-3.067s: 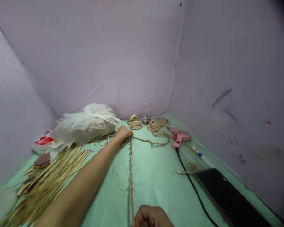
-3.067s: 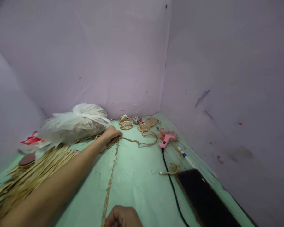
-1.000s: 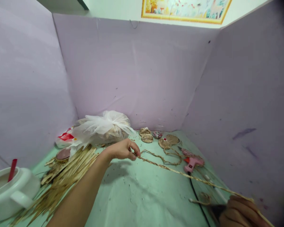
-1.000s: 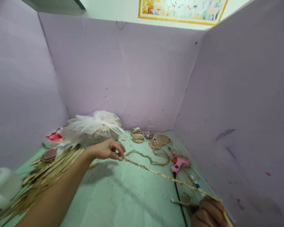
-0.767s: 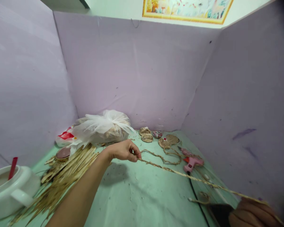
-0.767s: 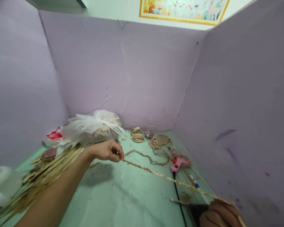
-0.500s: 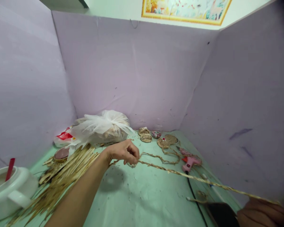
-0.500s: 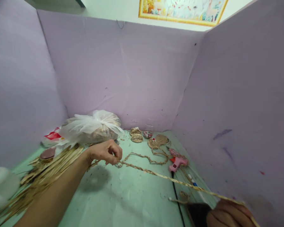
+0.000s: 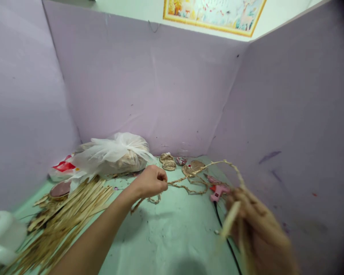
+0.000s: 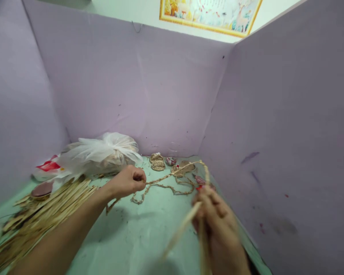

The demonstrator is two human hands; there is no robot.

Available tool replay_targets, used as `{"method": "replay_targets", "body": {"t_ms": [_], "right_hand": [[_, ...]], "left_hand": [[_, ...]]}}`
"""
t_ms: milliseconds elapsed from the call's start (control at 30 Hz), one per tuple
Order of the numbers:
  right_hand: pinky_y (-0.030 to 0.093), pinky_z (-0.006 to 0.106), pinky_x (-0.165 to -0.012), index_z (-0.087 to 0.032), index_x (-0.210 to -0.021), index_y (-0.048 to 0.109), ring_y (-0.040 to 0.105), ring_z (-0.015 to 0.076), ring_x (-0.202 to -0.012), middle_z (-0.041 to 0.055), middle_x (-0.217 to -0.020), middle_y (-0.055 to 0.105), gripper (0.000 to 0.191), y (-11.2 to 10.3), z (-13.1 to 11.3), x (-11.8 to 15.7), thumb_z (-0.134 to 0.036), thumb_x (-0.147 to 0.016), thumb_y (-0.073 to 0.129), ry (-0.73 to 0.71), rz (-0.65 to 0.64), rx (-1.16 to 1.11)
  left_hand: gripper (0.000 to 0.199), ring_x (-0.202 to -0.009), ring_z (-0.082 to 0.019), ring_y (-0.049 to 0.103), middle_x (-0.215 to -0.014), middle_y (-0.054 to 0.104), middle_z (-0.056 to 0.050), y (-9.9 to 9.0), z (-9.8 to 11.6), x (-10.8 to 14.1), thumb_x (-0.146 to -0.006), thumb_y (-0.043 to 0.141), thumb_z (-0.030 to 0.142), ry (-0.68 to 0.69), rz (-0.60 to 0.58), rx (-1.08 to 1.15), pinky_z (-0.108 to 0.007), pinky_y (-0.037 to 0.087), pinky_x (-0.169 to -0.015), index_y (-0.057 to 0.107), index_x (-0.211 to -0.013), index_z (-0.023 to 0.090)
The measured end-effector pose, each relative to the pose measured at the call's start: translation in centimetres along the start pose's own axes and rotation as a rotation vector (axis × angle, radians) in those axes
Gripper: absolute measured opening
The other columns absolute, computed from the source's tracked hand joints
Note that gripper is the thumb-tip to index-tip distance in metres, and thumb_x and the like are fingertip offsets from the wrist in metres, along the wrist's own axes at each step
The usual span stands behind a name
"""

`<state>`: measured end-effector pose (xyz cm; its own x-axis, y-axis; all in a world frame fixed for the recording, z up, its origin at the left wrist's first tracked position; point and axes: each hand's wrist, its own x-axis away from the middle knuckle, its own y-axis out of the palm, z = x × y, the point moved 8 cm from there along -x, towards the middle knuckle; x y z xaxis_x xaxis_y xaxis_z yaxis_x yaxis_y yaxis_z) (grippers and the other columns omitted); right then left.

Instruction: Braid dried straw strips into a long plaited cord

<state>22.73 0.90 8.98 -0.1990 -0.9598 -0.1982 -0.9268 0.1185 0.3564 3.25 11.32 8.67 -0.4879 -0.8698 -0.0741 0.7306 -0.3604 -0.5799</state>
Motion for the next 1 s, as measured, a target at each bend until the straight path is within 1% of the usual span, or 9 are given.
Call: {"method": "replay_targets", "body": {"t_ms": [67,133,233,367,500,633,700,800,1000], "right_hand": [[0.026,0.017,-0.039,-0.018,-0.074,0.049,0.036,0.0052,-0.043,-0.0039,-0.056,0.043,0.015,3.7,0.2,-0.5,-0.032,-0.075,0.052,-0.113,-0.120,0.264],[0.032,0.020,-0.046,-0.017,-0.072,0.048,0.042,0.0083,-0.052,-0.0009,-0.061,0.047,0.015,6.1,0.7,-1.1,-0.029,-0.081,0.044,-0.246,-0.201,0.521],[0.036,0.024,-0.055,-0.017,-0.074,0.044,0.045,0.0118,-0.060,0.0011,-0.067,0.048,0.014,7.5,1.7,-1.9,-0.023,-0.084,0.036,-0.398,-0.239,0.784],[0.038,0.027,-0.064,-0.018,-0.077,0.041,0.048,0.0149,-0.071,0.0051,-0.078,0.051,0.011,8.1,2.5,-1.9,-0.016,-0.083,0.033,-0.547,-0.247,0.929],[0.034,0.023,-0.052,-0.019,-0.074,0.038,0.045,0.0123,-0.055,0.0005,-0.065,0.049,0.011,8.5,3.5,-2.0,-0.015,-0.083,0.032,-0.521,-0.244,0.982],[0.031,0.022,-0.048,-0.020,-0.070,0.034,0.043,0.0115,-0.050,-0.0020,-0.059,0.044,0.013,8.1,3.7,-2.6,-0.017,-0.083,0.032,-0.496,-0.189,1.001],[0.030,0.022,-0.048,-0.020,-0.071,0.034,0.044,0.0120,-0.050,-0.0018,-0.058,0.045,0.013,8.1,4.0,-2.8,-0.018,-0.083,0.031,-0.475,-0.204,1.038],[0.029,0.023,-0.048,-0.020,-0.073,0.037,0.045,0.0131,-0.048,-0.0007,-0.057,0.047,0.011,8.1,4.5,-2.8,-0.018,-0.082,0.031,-0.437,-0.235,1.108],[0.030,0.023,-0.047,-0.019,-0.075,0.039,0.049,0.0139,-0.048,0.0007,-0.057,0.050,0.011,8.2,4.3,-2.6,-0.018,-0.082,0.031,-0.446,-0.226,1.114]], "left_hand": [[0.011,-0.044,-0.007,0.038,-0.046,0.046,0.002,0.4,0.5,0.4,-0.055,0.047,0.016,0.004,0.016,-0.125,-0.018,0.025,-0.040,0.057,-0.053,0.013],[0.016,-0.042,-0.007,0.037,-0.045,0.046,0.002,1.2,1.2,1.0,-0.056,0.046,0.016,0.027,-0.037,-0.160,-0.018,0.023,-0.038,0.061,-0.058,0.013],[0.021,-0.040,-0.006,0.033,-0.044,0.042,0.003,1.8,2.3,1.6,-0.060,0.044,0.018,0.066,-0.103,-0.116,-0.018,0.021,-0.037,0.063,-0.064,0.013],[0.016,-0.043,-0.006,0.031,-0.045,0.038,0.004,1.9,3.1,1.9,-0.060,0.045,0.016,0.050,-0.117,-0.053,-0.017,0.022,-0.039,0.060,-0.058,0.012],[0.015,-0.043,-0.005,0.029,-0.045,0.035,0.005,2.1,2.8,1.5,-0.064,0.052,0.024,0.026,-0.152,0.064,-0.017,0.021,-0.039,0.058,-0.059,0.012],[0.042,-0.037,-0.006,0.034,-0.047,0.043,0.004,3.0,1.2,1.0,-0.072,0.043,0.051,-0.059,-0.309,0.387,-0.019,0.026,-0.038,0.058,-0.072,0.012],[0.049,-0.035,-0.007,0.038,-0.050,0.049,0.001,3.4,0.2,0.7,-0.073,0.038,0.056,-0.131,-0.353,0.504,-0.020,0.027,-0.036,0.057,-0.076,0.011],[0.043,-0.036,-0.007,0.040,-0.051,0.052,-0.001,4.2,-0.8,0.4,-0.068,0.049,0.053,-0.194,-0.397,0.565,-0.019,0.026,-0.035,0.055,-0.070,0.011],[0.028,-0.035,-0.005,0.039,-0.049,0.052,0.000,5.5,-0.8,0.5,-0.063,0.057,0.039,-0.222,-0.463,0.615,-0.018,0.027,-0.034,0.052,-0.060,0.012]]}}
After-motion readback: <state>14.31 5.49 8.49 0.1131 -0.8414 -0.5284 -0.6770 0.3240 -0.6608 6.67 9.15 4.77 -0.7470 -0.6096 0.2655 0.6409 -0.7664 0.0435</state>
